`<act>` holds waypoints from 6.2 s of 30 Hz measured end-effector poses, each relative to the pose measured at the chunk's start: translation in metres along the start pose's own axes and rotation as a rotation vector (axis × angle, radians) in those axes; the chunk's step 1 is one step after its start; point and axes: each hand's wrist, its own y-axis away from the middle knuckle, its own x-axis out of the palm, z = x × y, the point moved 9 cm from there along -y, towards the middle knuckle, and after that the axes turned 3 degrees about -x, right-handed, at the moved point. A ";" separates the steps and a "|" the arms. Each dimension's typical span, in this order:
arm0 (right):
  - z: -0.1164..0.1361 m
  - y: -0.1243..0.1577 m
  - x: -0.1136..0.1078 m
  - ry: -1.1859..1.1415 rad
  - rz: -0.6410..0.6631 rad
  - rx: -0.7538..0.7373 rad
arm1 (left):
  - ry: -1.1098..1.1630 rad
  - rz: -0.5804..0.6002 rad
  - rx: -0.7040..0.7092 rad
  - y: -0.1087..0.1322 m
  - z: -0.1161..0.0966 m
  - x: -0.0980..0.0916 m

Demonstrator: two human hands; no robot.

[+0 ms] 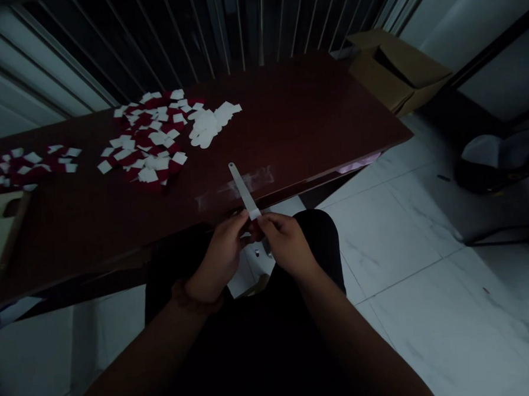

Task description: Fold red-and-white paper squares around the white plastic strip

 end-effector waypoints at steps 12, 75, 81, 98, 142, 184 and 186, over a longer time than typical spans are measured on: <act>-0.019 0.000 0.010 -0.147 -0.103 0.029 | -0.054 0.081 0.037 0.000 -0.003 0.016; -0.160 -0.027 -0.006 -0.072 -0.012 0.208 | -0.865 0.152 0.753 -0.007 -0.154 0.016; -0.065 -0.006 0.000 -0.320 0.003 0.106 | -0.895 0.053 0.657 -0.006 -0.141 0.013; -0.008 -0.012 0.017 -0.157 0.014 0.085 | -1.188 0.109 0.732 -0.017 -0.122 0.024; -0.012 -0.009 0.018 -0.175 -0.053 0.086 | -1.201 0.152 0.744 -0.018 -0.120 0.024; -0.015 -0.017 0.021 -0.152 -0.067 0.084 | -1.258 0.294 0.755 -0.012 -0.113 0.034; -0.017 -0.012 0.021 -0.189 -0.055 0.101 | -1.247 0.302 0.748 -0.013 -0.112 0.034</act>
